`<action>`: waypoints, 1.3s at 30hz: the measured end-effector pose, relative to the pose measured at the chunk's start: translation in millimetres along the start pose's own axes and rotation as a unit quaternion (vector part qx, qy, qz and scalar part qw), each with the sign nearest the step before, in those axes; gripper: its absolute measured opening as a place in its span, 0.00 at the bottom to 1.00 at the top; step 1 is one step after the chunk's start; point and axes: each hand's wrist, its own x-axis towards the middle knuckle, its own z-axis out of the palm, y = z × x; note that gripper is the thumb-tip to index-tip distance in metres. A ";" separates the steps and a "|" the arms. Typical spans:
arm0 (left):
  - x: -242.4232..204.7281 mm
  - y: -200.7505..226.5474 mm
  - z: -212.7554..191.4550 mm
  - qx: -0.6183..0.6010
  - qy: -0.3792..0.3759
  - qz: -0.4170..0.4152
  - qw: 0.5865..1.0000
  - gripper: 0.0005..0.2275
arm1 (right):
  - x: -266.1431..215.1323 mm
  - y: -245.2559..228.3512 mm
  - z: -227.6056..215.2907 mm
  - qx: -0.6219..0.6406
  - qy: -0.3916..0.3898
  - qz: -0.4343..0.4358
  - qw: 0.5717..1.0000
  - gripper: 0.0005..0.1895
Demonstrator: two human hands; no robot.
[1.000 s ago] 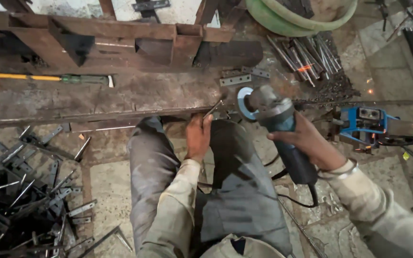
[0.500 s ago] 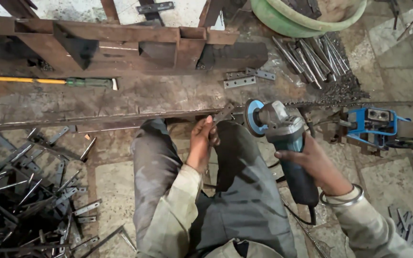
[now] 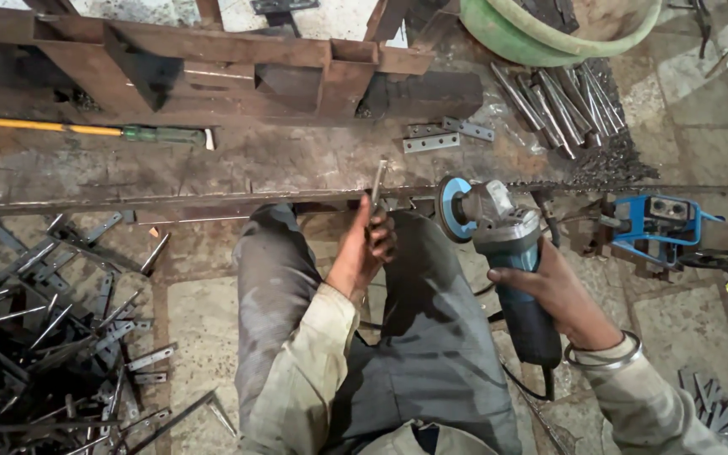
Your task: The recorder uses an angle grinder to smooth and finish metal hinge components at a workbench.
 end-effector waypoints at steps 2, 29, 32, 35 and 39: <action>-2.4 2.5 8.1 0.012 0.012 0.004 1.000 0.21 | -1.0 -3.2 1.5 -0.002 -0.003 -0.006 1.000 0.30; 3.7 -3.3 -12.4 0.775 0.223 0.381 0.452 0.07 | 12.2 -43.4 30.9 -0.379 0.056 -0.108 0.917 0.45; 6.4 -3.7 -19.2 0.781 0.220 0.391 0.433 0.07 | 15.9 -48.9 33.4 -0.376 0.033 -0.084 0.922 0.43; 7.0 -1.7 -17.3 0.785 0.213 0.405 0.418 0.08 | 21.4 -51.1 34.2 -0.381 0.028 -0.088 0.920 0.45; 5.4 -1.1 -16.5 0.778 0.214 0.393 0.440 0.07 | 24.5 -51.4 33.9 -0.372 0.040 -0.088 0.923 0.48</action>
